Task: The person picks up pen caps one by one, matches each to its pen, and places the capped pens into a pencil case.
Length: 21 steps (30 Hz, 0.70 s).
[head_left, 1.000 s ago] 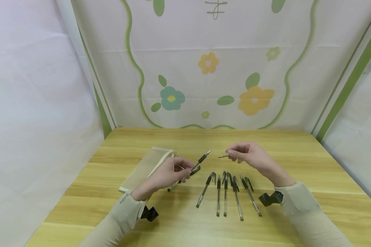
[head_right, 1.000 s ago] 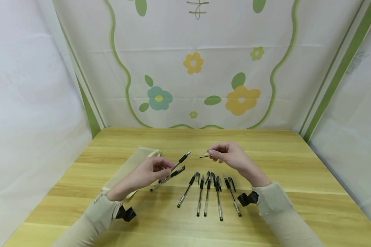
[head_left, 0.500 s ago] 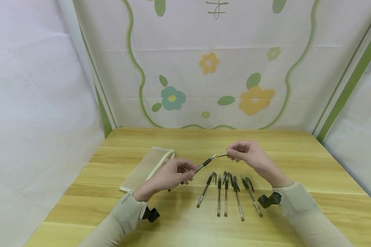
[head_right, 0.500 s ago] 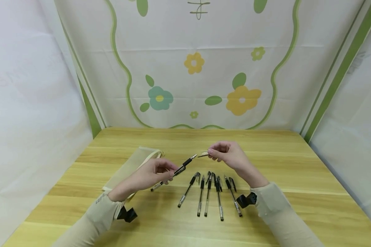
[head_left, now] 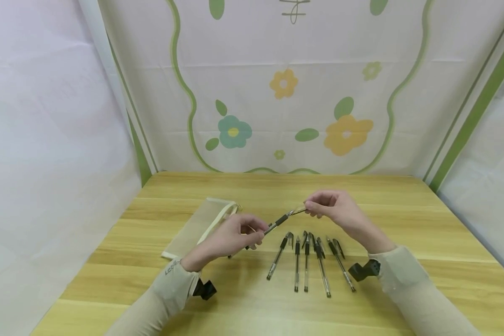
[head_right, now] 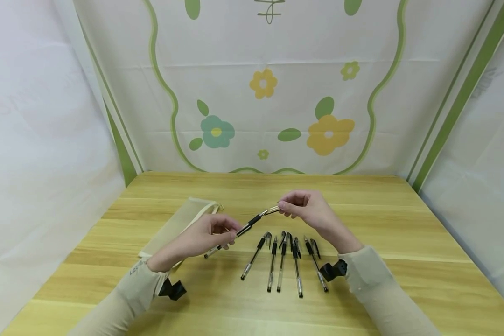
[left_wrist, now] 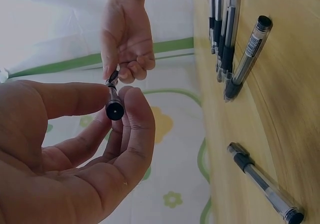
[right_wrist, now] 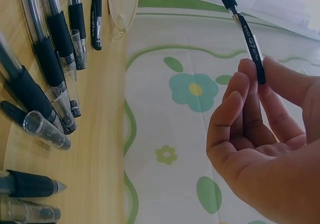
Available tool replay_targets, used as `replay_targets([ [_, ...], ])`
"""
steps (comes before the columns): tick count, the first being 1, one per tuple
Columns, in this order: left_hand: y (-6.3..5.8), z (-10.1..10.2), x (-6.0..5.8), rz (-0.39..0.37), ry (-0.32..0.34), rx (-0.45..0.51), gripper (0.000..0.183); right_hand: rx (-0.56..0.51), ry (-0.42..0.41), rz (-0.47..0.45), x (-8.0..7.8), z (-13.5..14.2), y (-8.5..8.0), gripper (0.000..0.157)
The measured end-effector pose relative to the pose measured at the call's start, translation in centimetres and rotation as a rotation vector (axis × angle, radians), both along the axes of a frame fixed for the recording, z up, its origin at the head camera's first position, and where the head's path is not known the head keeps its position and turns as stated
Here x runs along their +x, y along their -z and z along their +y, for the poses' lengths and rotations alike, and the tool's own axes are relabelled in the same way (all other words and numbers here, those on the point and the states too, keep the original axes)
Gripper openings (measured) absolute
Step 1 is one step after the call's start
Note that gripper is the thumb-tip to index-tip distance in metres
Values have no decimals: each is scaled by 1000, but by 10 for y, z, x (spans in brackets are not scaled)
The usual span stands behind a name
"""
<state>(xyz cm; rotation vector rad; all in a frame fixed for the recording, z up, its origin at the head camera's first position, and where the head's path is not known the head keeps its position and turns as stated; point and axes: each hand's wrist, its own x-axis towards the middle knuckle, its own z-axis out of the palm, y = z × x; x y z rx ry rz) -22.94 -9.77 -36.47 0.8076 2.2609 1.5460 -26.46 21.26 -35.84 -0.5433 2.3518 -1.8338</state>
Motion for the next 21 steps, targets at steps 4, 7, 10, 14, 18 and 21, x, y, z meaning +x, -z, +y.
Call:
replay_targets([
  [4,0,0,0,-4,3,5,18,3,-26,-1,1,-2,0,30],
  [7,-3,0,0,-3,6,-4,18,3,-40,-7,3,-3,1,26],
  [10,-5,-2,-1,-5,6,-10,19,-2,-51,-3,3,-4,3,25],
  [14,-6,-4,-4,4,-5,-4,19,-4,-63,0,3,-6,6,25],
  [18,-6,-4,-5,16,-38,18,20,-8,-70,-3,3,-8,8,25],
  [21,-5,-4,-5,8,-76,30,24,-36,-66,12,4,-9,9,24],
])
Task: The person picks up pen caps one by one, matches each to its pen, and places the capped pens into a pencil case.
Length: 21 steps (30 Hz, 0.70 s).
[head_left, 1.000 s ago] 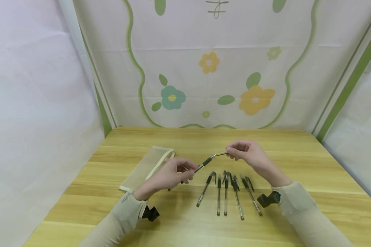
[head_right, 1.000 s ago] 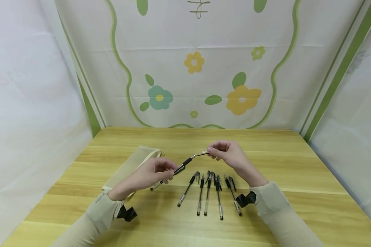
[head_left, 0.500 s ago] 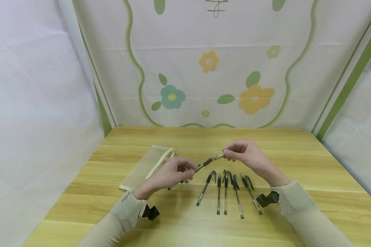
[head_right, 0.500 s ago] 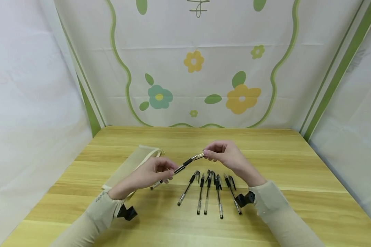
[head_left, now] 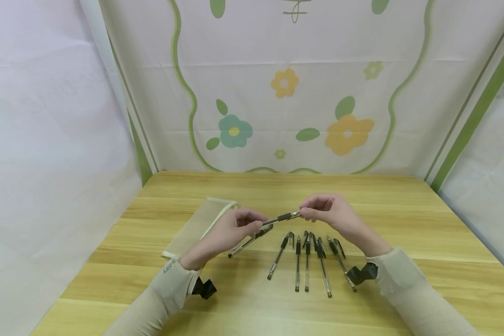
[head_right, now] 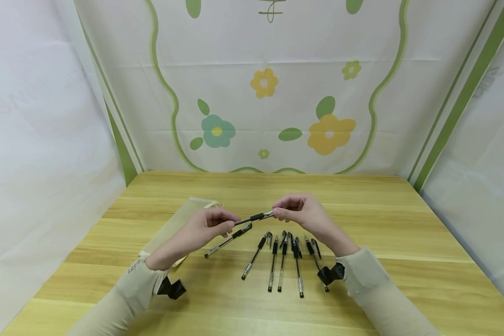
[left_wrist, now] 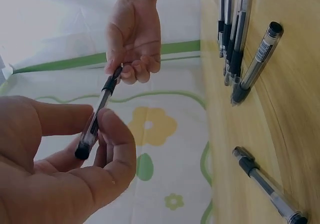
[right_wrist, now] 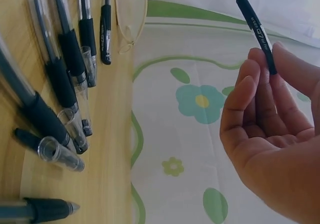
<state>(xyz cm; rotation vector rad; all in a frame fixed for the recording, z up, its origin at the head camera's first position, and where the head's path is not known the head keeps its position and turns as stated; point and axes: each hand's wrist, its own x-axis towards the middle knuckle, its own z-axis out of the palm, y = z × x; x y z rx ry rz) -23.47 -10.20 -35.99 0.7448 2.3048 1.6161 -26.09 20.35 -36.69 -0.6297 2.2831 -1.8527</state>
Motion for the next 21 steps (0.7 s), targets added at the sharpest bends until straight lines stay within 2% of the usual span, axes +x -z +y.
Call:
replay_targets([
  [5,1,-4,-3,-47,-42,-14,26,-53,-2,24,3,-2,-2,26],
  [10,-3,-7,-3,-109,-38,29,26,-76,23,35,5,-5,-5,25],
  [17,-6,-8,-3,-116,-28,61,26,-108,40,29,5,-6,-5,26],
  [21,-7,-8,-2,-85,-44,68,26,-119,30,19,6,-6,-5,28],
])
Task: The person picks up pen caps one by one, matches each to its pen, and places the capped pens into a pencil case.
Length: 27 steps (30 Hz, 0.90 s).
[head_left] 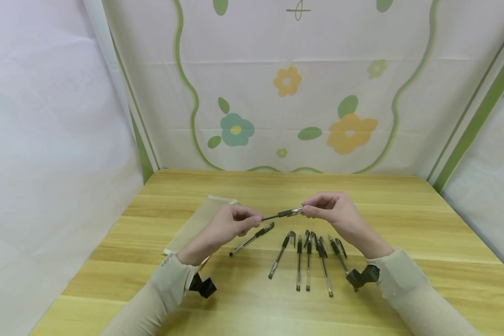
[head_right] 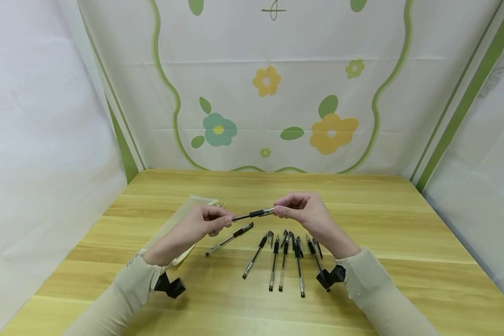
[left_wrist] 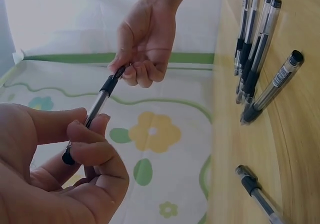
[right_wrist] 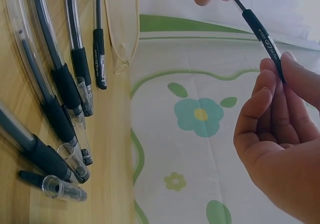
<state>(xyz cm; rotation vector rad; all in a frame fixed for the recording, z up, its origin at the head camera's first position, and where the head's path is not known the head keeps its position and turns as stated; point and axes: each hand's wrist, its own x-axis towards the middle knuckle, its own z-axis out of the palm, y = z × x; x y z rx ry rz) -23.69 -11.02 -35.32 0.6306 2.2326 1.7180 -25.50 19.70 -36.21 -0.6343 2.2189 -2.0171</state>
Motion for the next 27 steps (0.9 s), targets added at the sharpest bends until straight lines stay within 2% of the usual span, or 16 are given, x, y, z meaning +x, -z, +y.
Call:
replay_targets([
  [7,-3,-2,4,68,-49,19,24,-71,-62,-20,3,-3,0,18],
  [12,-5,-1,5,104,-46,52,22,-116,-82,4,5,-4,-1,11],
  [22,-1,6,6,176,-71,52,17,-77,-57,-10,5,-4,0,11],
  [27,2,8,6,168,-82,73,17,-41,-21,-25,4,-5,1,13],
])
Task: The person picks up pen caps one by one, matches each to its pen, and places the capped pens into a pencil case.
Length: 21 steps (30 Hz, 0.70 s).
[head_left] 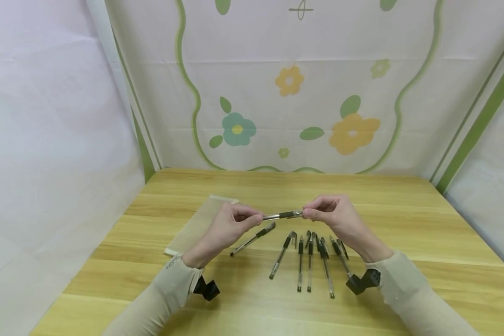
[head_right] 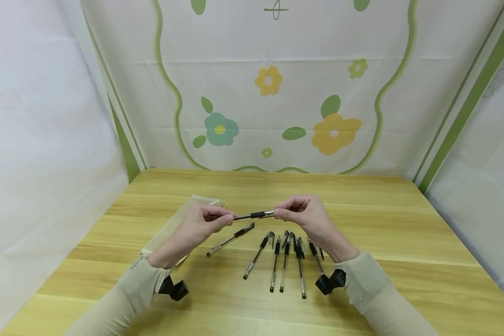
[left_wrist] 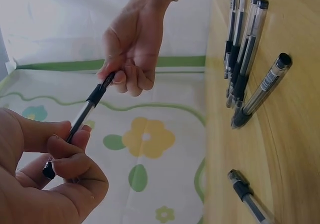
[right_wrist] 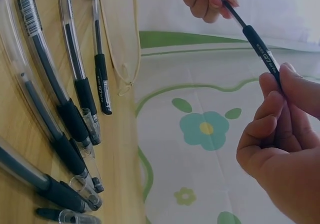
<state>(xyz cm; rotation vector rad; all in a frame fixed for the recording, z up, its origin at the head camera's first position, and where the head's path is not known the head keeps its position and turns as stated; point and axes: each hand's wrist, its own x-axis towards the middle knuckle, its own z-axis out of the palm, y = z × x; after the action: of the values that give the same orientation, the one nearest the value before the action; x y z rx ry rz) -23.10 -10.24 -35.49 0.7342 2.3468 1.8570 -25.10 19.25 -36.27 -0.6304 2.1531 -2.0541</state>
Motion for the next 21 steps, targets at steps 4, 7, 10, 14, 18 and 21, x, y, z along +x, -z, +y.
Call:
replay_targets([
  [4,3,5,0,-50,30,36,20,65,47,-25,-8,7,-1,19],
  [7,8,8,-3,-119,110,19,27,162,66,-42,-18,17,0,26],
  [10,17,4,-7,-186,201,-26,31,316,36,-59,-34,25,4,31],
  [14,28,-5,-11,-240,289,-37,36,431,-83,-75,-57,27,9,31],
  [18,36,-13,-12,-256,287,-72,35,396,-227,-125,-74,22,12,34],
  [21,42,-18,-10,-255,221,-133,31,386,-307,-165,-83,16,13,38],
])
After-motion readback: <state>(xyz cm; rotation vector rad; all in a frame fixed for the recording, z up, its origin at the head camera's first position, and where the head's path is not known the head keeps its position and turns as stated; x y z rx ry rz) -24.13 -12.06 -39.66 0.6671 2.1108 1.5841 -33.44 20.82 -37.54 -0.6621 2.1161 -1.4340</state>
